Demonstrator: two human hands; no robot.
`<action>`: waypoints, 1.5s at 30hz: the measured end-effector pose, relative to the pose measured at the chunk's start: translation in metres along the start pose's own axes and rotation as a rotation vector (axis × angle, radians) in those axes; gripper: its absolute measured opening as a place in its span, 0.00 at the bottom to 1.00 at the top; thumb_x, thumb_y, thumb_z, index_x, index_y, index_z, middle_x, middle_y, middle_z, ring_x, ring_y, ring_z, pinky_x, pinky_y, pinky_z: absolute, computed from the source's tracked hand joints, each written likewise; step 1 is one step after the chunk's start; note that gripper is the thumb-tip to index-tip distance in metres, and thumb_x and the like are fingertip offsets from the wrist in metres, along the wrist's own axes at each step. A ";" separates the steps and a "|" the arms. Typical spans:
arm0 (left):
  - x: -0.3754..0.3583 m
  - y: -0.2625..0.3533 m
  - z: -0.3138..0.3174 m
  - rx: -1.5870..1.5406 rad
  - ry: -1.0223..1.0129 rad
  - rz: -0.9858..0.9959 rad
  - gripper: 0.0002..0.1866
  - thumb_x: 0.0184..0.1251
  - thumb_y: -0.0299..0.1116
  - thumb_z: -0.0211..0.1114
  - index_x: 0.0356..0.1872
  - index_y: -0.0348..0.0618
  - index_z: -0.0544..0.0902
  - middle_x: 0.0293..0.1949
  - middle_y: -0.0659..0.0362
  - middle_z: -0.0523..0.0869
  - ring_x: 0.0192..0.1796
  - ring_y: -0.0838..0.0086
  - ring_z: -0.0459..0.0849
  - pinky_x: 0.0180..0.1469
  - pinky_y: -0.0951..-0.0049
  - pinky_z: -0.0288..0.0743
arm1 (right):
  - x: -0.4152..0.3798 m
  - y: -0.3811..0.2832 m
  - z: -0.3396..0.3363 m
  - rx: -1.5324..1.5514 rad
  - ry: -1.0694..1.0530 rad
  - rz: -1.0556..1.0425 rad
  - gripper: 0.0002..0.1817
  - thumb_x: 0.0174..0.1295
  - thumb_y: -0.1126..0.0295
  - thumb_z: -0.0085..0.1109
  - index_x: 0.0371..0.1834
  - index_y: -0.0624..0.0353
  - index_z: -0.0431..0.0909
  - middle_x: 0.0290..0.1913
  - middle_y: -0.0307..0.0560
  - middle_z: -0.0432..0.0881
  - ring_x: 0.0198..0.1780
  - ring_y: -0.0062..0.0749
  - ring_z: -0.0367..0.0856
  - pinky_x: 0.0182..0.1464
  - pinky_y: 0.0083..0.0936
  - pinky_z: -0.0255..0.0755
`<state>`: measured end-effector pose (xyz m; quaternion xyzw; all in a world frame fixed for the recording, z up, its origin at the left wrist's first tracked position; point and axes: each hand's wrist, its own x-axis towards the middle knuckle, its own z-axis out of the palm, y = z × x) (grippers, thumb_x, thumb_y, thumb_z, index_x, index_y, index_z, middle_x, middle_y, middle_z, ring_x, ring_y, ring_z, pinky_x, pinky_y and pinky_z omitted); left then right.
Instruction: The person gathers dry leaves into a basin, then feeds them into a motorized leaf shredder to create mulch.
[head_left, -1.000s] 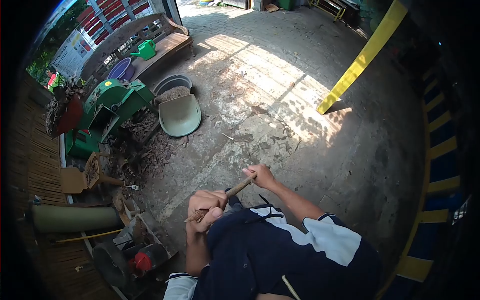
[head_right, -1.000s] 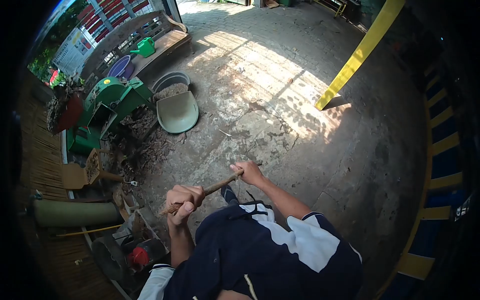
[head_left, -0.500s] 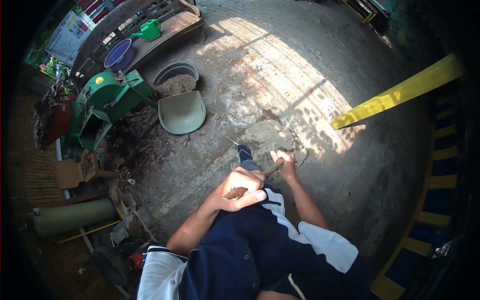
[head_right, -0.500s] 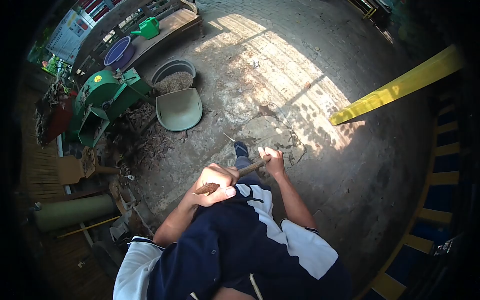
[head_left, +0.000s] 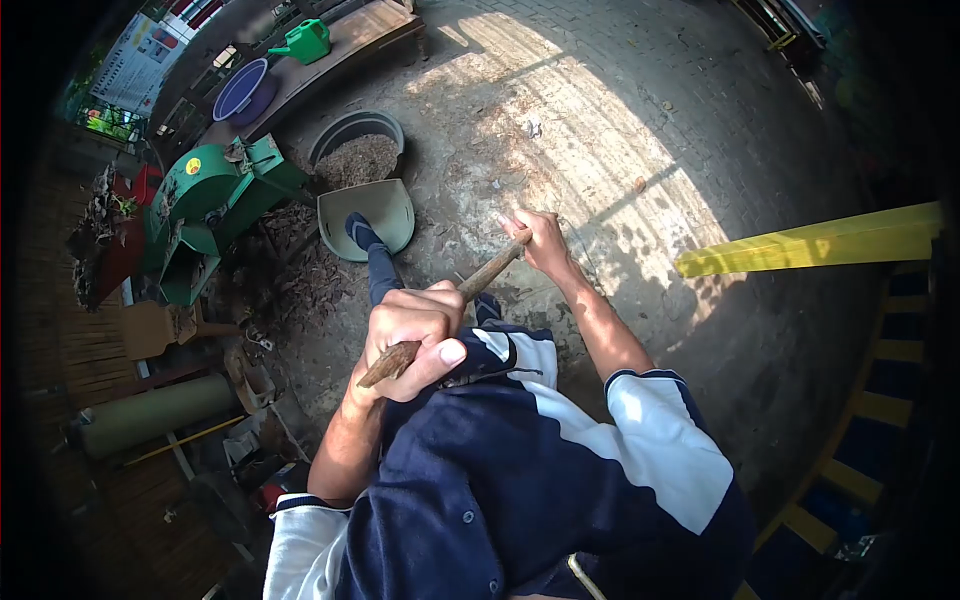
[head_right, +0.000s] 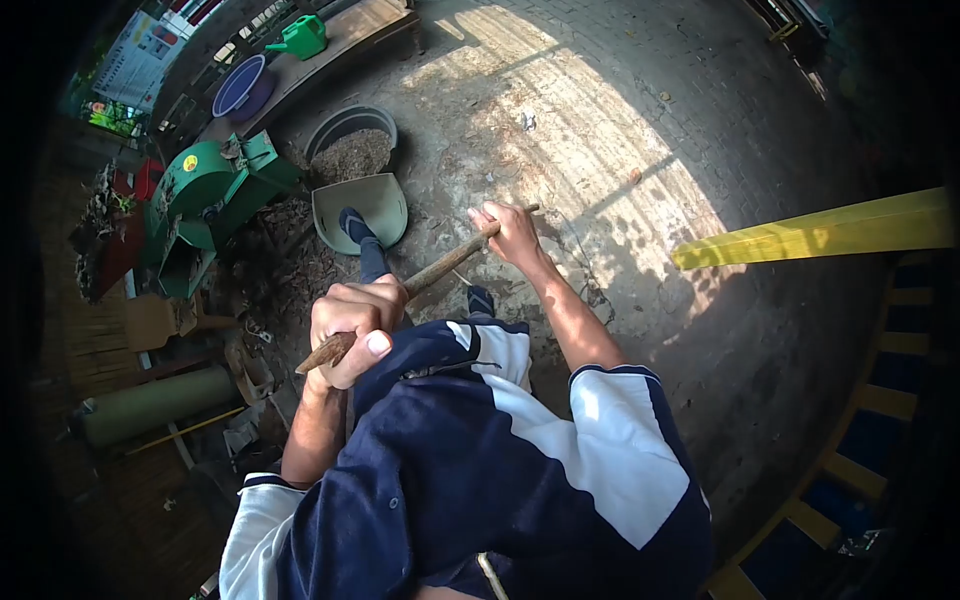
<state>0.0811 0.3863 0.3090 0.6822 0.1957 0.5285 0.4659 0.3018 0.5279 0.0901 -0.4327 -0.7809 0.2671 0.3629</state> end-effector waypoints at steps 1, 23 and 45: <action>-0.001 -0.004 -0.005 -0.018 0.041 -0.004 0.23 0.64 0.28 0.65 0.15 0.45 0.61 0.14 0.61 0.66 0.19 0.68 0.66 0.32 0.64 0.61 | 0.002 -0.001 0.000 -0.017 0.010 0.013 0.23 0.70 0.62 0.64 0.20 0.62 0.67 0.18 0.56 0.68 0.21 0.54 0.69 0.27 0.43 0.63; 0.024 -0.052 -0.138 -0.181 0.216 -0.075 0.24 0.69 0.33 0.65 0.16 0.42 0.63 0.16 0.59 0.67 0.21 0.67 0.66 0.33 0.64 0.62 | 0.100 0.009 0.056 -0.039 -0.164 0.118 0.24 0.70 0.64 0.65 0.19 0.64 0.66 0.18 0.57 0.65 0.21 0.48 0.62 0.28 0.41 0.62; -0.173 0.010 -0.319 -0.403 0.685 -1.226 0.23 0.80 0.39 0.58 0.67 0.33 0.73 0.35 0.56 0.84 0.30 0.74 0.82 0.33 0.74 0.79 | 0.326 -0.050 0.304 -0.178 -0.516 -0.674 0.11 0.66 0.60 0.64 0.28 0.51 0.77 0.28 0.38 0.80 0.40 0.36 0.81 0.47 0.37 0.69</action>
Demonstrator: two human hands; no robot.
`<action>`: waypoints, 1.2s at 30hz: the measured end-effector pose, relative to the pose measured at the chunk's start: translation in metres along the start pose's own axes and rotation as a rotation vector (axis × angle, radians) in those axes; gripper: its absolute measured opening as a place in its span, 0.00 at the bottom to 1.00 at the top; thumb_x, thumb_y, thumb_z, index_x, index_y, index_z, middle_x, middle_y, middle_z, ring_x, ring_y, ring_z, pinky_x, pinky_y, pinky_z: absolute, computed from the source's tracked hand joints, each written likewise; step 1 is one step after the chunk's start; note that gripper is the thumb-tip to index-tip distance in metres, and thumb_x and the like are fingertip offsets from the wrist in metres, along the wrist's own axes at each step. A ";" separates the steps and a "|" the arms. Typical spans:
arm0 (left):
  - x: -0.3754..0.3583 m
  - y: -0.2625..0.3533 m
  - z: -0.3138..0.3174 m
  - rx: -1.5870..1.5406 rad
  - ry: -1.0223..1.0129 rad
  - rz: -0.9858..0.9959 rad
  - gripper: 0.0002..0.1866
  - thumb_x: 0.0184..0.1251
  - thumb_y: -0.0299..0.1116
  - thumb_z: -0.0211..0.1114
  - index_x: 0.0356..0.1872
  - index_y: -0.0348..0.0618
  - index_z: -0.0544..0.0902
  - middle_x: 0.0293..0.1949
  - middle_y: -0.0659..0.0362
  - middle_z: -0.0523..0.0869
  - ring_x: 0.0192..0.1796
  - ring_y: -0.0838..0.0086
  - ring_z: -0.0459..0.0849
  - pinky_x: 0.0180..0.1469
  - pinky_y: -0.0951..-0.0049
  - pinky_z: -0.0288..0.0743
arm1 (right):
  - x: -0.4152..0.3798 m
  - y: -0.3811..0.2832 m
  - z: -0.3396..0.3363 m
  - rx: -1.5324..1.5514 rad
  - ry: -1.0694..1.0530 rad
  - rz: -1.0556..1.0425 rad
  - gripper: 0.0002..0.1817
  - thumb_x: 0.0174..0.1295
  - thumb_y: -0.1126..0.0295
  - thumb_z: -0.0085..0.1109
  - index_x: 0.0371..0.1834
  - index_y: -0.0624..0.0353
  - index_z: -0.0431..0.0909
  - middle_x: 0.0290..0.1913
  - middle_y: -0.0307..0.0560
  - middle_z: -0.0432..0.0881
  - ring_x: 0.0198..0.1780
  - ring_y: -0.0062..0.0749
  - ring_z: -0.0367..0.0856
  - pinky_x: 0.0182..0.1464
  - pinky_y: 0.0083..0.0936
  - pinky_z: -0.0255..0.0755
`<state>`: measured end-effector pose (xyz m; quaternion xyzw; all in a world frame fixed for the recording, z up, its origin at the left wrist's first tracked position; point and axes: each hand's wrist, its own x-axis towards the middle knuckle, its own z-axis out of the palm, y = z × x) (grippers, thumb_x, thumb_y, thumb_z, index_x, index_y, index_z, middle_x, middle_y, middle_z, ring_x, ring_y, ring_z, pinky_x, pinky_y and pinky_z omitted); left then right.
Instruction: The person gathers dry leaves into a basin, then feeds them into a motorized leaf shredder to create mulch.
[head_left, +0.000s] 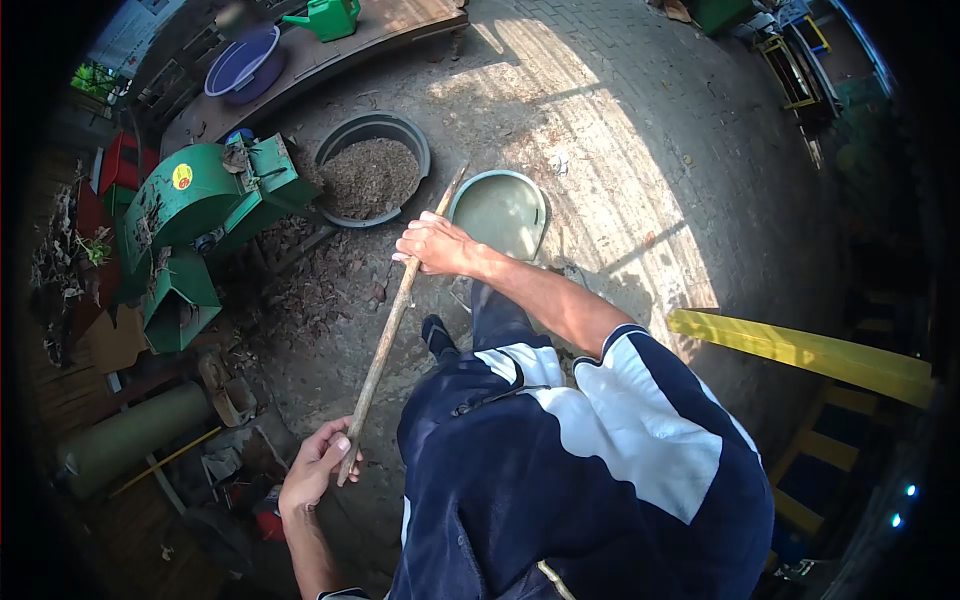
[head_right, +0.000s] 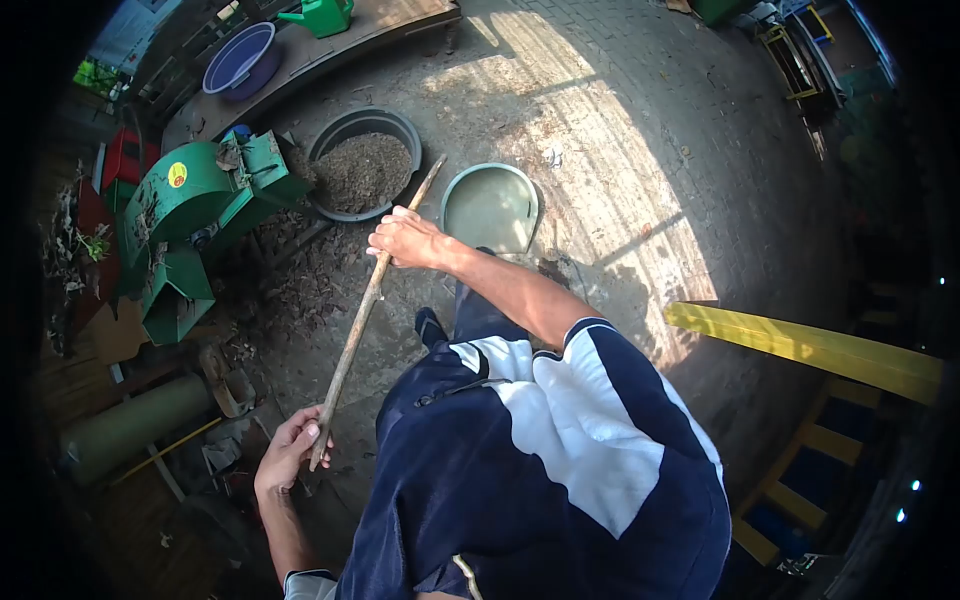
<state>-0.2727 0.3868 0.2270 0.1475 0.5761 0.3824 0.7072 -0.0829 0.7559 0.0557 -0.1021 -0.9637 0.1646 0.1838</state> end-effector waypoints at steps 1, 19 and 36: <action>0.011 -0.005 -0.003 0.119 0.010 -0.057 0.22 0.81 0.39 0.57 0.66 0.34 0.73 0.31 0.60 0.80 0.26 0.78 0.78 0.29 0.76 0.77 | 0.016 0.007 0.013 -0.022 -0.012 -0.033 0.10 0.65 0.61 0.65 0.29 0.51 0.78 0.29 0.38 0.80 0.42 0.36 0.81 0.48 0.38 0.69; 0.495 -0.149 0.005 -0.083 1.016 -0.012 0.27 0.82 0.58 0.48 0.29 0.46 0.72 0.17 0.65 0.68 0.16 0.76 0.66 0.18 0.67 0.60 | -0.070 0.186 -0.002 0.221 -0.865 0.515 0.39 0.67 0.60 0.62 0.79 0.55 0.57 0.75 0.66 0.63 0.76 0.63 0.63 0.75 0.58 0.57; 0.673 -0.054 -0.032 -0.275 1.160 -0.494 0.37 0.79 0.62 0.50 0.41 0.29 0.85 0.31 0.48 0.87 0.29 0.58 0.84 0.32 0.55 0.76 | -0.125 0.288 -0.042 0.383 -0.666 0.773 0.25 0.71 0.63 0.59 0.68 0.60 0.69 0.65 0.62 0.75 0.68 0.58 0.73 0.70 0.45 0.68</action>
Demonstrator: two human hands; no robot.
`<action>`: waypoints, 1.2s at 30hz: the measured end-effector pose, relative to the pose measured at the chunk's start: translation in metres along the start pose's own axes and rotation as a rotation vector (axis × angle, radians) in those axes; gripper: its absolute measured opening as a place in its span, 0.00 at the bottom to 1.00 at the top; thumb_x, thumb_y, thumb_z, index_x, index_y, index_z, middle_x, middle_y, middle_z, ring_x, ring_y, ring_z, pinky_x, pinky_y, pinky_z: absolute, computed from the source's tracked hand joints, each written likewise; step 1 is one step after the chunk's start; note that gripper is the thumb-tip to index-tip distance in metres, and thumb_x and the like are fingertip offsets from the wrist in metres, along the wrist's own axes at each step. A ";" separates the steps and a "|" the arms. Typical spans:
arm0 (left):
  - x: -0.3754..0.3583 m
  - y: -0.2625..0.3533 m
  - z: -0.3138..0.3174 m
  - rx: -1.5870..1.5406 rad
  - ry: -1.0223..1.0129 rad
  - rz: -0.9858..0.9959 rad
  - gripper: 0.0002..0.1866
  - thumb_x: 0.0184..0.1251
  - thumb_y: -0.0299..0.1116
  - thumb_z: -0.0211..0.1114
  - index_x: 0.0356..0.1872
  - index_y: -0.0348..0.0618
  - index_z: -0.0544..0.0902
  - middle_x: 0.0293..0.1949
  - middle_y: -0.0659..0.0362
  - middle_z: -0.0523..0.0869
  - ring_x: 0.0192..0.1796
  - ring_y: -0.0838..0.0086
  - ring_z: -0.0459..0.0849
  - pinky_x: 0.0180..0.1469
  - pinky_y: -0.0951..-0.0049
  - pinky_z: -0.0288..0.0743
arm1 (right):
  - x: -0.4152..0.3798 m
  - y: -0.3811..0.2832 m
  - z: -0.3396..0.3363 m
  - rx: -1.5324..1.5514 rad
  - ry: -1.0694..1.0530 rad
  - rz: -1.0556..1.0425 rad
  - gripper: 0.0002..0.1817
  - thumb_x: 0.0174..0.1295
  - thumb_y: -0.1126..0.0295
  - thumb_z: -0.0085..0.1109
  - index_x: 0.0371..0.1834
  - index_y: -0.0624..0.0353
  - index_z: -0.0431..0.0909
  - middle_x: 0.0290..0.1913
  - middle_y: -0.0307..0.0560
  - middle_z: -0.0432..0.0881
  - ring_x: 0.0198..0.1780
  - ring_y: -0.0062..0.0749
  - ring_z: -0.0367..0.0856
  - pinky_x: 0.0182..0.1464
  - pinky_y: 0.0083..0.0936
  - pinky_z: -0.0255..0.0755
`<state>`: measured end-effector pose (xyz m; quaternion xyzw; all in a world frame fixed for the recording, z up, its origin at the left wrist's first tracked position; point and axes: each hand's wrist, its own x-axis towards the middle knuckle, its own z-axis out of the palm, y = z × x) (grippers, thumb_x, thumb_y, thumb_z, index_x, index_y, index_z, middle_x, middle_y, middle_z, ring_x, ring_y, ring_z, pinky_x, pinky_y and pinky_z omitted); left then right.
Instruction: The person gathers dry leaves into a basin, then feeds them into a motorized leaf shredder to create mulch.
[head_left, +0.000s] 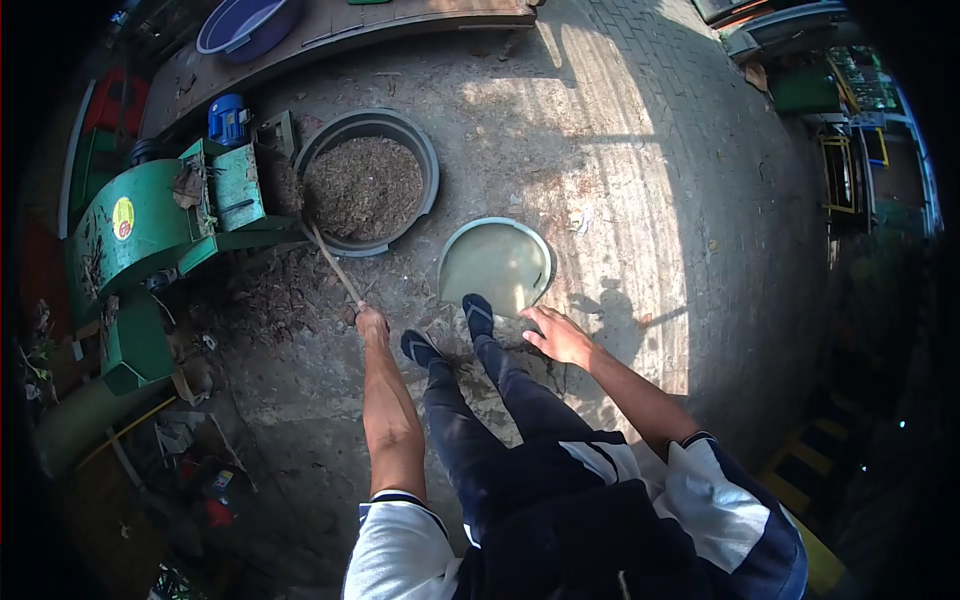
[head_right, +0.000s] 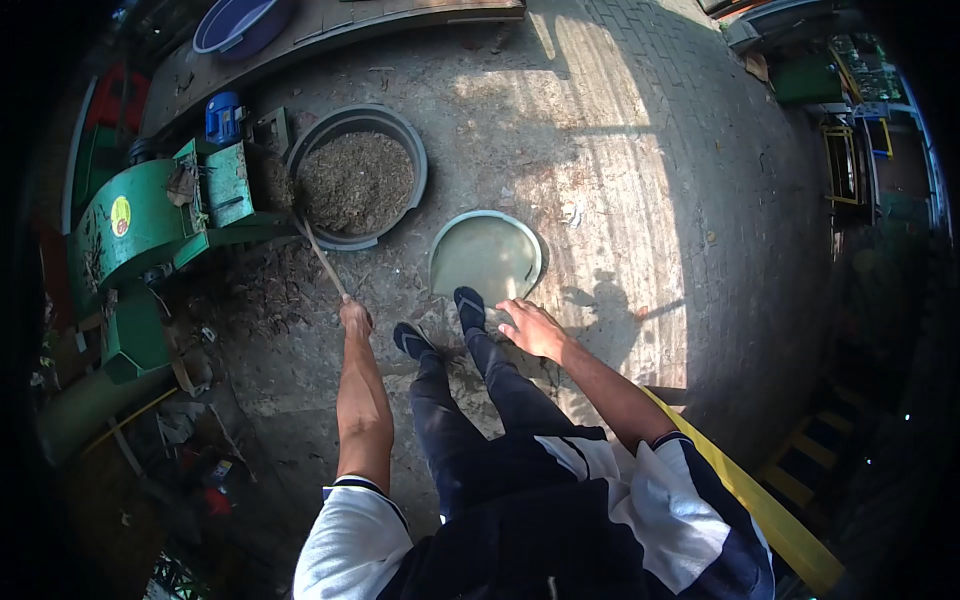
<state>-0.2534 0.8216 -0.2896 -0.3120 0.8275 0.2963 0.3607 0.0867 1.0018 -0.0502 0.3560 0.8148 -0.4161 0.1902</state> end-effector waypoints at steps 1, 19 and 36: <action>0.015 0.001 0.003 -0.005 0.003 -0.001 0.37 0.79 0.62 0.50 0.41 0.29 0.85 0.31 0.48 0.87 0.29 0.58 0.84 0.32 0.55 0.76 | 0.001 0.004 -0.001 -0.002 -0.002 -0.005 0.25 0.71 0.63 0.59 0.68 0.60 0.69 0.65 0.62 0.75 0.68 0.58 0.73 0.70 0.45 0.68; 0.053 -0.009 0.066 0.508 -0.209 0.467 0.39 0.81 0.60 0.43 0.31 0.31 0.85 0.31 0.38 0.87 0.38 0.42 0.88 0.40 0.46 0.78 | -0.020 0.014 0.067 0.275 0.015 -0.072 0.19 0.72 0.64 0.61 0.61 0.60 0.74 0.57 0.59 0.82 0.60 0.54 0.81 0.62 0.43 0.75; -0.186 0.023 -0.026 -0.704 -0.491 0.204 0.13 0.83 0.46 0.48 0.40 0.50 0.71 0.21 0.67 0.66 0.17 0.81 0.60 0.18 0.76 0.53 | 0.094 -0.060 -0.033 0.369 0.242 0.003 0.23 0.73 0.59 0.60 0.63 0.63 0.73 0.51 0.56 0.86 0.51 0.45 0.86 0.55 0.39 0.79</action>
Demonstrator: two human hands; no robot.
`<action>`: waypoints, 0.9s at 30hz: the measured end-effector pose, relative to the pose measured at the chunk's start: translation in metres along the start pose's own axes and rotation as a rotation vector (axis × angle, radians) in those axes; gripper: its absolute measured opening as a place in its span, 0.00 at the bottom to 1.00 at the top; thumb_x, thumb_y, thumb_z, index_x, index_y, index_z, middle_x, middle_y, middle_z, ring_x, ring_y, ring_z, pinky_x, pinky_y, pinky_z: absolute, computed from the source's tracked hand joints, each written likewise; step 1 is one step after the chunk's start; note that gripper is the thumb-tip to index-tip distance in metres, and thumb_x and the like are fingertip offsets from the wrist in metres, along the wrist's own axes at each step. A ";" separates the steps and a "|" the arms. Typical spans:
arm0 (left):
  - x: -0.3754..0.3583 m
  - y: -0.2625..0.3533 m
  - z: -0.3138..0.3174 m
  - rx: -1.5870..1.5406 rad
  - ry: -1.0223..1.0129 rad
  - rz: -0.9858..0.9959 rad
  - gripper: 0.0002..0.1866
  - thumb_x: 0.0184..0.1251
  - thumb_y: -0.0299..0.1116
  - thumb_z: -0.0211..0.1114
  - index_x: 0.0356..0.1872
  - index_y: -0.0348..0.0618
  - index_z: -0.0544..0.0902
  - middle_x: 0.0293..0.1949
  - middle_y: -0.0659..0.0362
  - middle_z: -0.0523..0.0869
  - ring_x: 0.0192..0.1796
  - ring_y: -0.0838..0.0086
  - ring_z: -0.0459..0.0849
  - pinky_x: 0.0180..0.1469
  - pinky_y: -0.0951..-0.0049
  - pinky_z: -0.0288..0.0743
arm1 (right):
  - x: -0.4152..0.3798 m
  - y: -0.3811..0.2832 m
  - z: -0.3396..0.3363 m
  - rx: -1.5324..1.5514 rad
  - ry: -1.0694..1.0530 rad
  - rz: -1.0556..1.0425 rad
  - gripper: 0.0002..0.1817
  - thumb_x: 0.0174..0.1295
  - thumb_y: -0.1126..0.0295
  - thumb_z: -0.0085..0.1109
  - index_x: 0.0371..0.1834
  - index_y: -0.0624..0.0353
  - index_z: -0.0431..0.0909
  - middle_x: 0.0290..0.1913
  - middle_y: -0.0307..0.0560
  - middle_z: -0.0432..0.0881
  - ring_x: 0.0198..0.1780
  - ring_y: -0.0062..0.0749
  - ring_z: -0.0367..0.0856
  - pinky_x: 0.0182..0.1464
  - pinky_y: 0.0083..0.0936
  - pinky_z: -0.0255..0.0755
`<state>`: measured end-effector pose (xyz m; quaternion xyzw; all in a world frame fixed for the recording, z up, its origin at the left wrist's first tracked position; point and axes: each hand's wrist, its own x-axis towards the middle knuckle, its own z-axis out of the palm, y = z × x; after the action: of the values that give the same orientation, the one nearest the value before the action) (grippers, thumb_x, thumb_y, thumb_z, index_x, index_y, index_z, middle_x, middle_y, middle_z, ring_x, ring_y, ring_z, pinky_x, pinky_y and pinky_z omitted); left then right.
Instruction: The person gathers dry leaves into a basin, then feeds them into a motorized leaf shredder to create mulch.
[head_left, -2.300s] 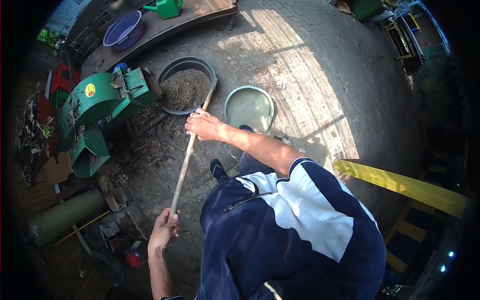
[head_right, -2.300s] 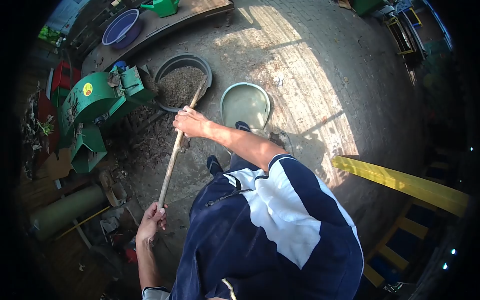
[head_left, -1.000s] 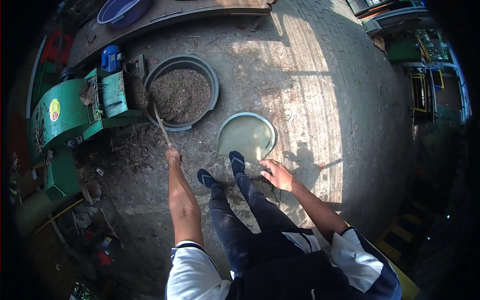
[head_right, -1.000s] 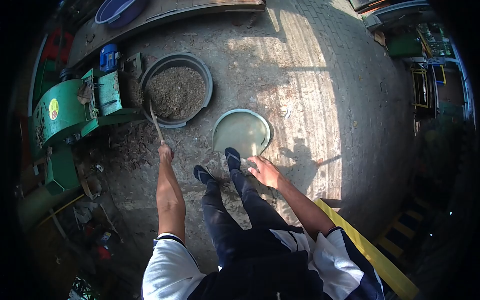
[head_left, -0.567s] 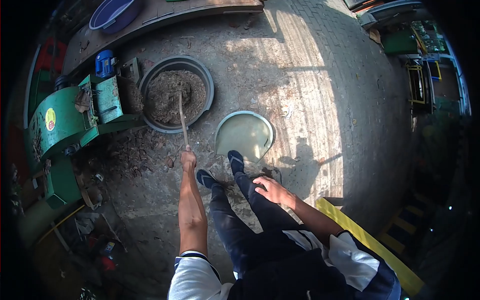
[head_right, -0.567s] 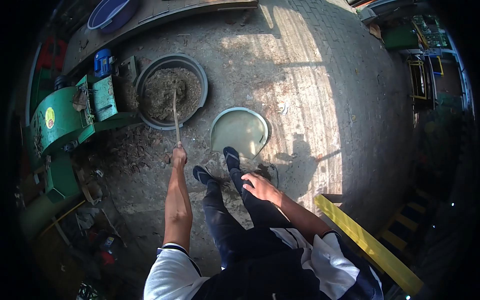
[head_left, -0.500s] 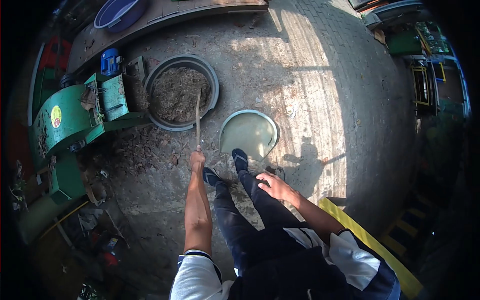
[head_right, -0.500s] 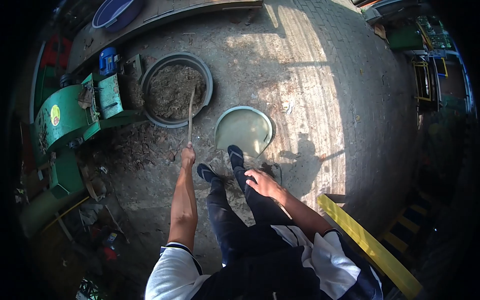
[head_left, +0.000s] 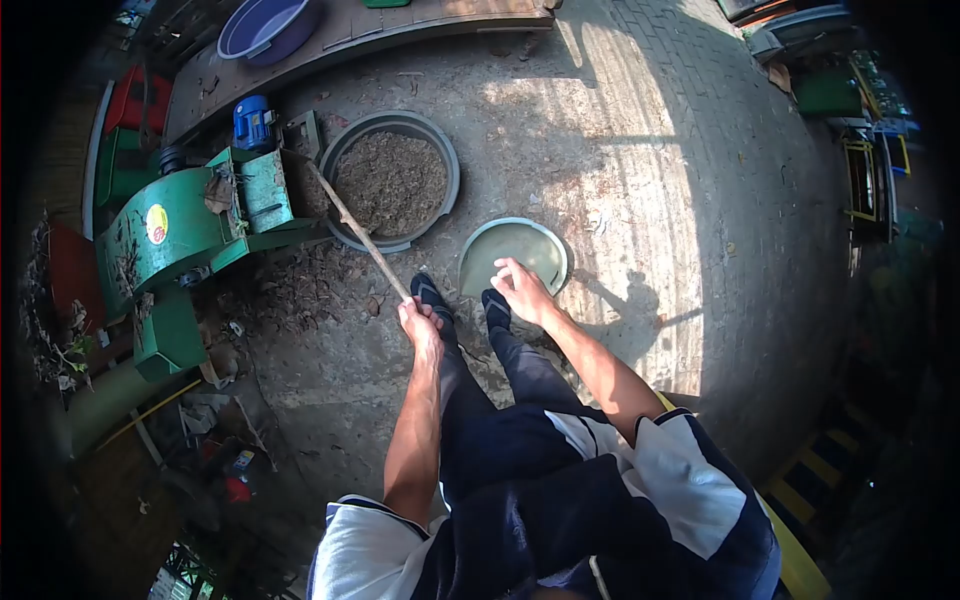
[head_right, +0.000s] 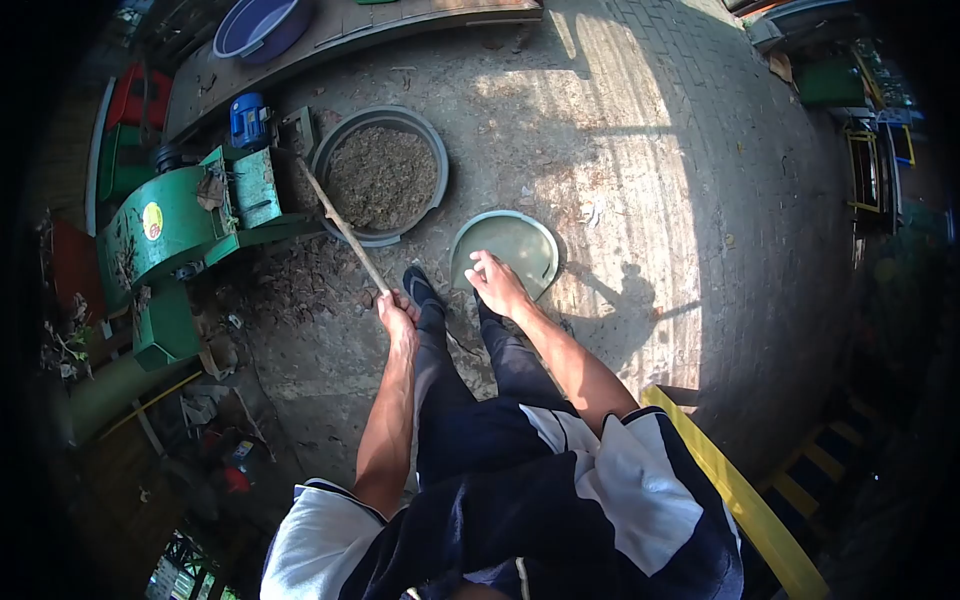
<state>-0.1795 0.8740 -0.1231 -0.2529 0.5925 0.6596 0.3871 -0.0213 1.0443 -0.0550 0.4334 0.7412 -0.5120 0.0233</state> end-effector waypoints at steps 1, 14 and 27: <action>-0.007 0.003 0.008 -0.070 0.004 -0.043 0.15 0.82 0.47 0.46 0.37 0.50 0.72 0.20 0.68 0.65 0.17 0.81 0.59 0.18 0.75 0.52 | 0.018 -0.013 0.017 0.007 -0.054 0.018 0.25 0.75 0.56 0.57 0.65 0.63 0.71 0.52 0.57 0.86 0.55 0.46 0.85 0.58 0.40 0.78; 0.044 0.024 -0.092 0.567 -0.327 -0.107 0.22 0.81 0.51 0.53 0.54 0.43 0.83 0.47 0.63 0.85 0.48 0.77 0.79 0.45 0.71 0.74 | 0.150 -0.061 0.139 -0.356 -0.222 -0.025 0.20 0.78 0.51 0.46 0.59 0.56 0.73 0.41 0.64 0.86 0.49 0.66 0.83 0.47 0.58 0.74; 0.026 -0.036 -0.351 0.587 0.133 -0.225 0.18 0.80 0.47 0.56 0.55 0.44 0.80 0.49 0.58 0.86 0.50 0.71 0.83 0.50 0.66 0.76 | 0.414 -0.030 0.109 -0.905 -0.266 -0.880 0.32 0.74 0.71 0.48 0.81 0.43 0.57 0.60 0.56 0.75 0.57 0.53 0.82 0.58 0.46 0.79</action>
<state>-0.2096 0.5368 -0.2246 -0.2370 0.7500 0.3955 0.4743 -0.3435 1.2122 -0.2826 -0.0311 0.9832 -0.1596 0.0832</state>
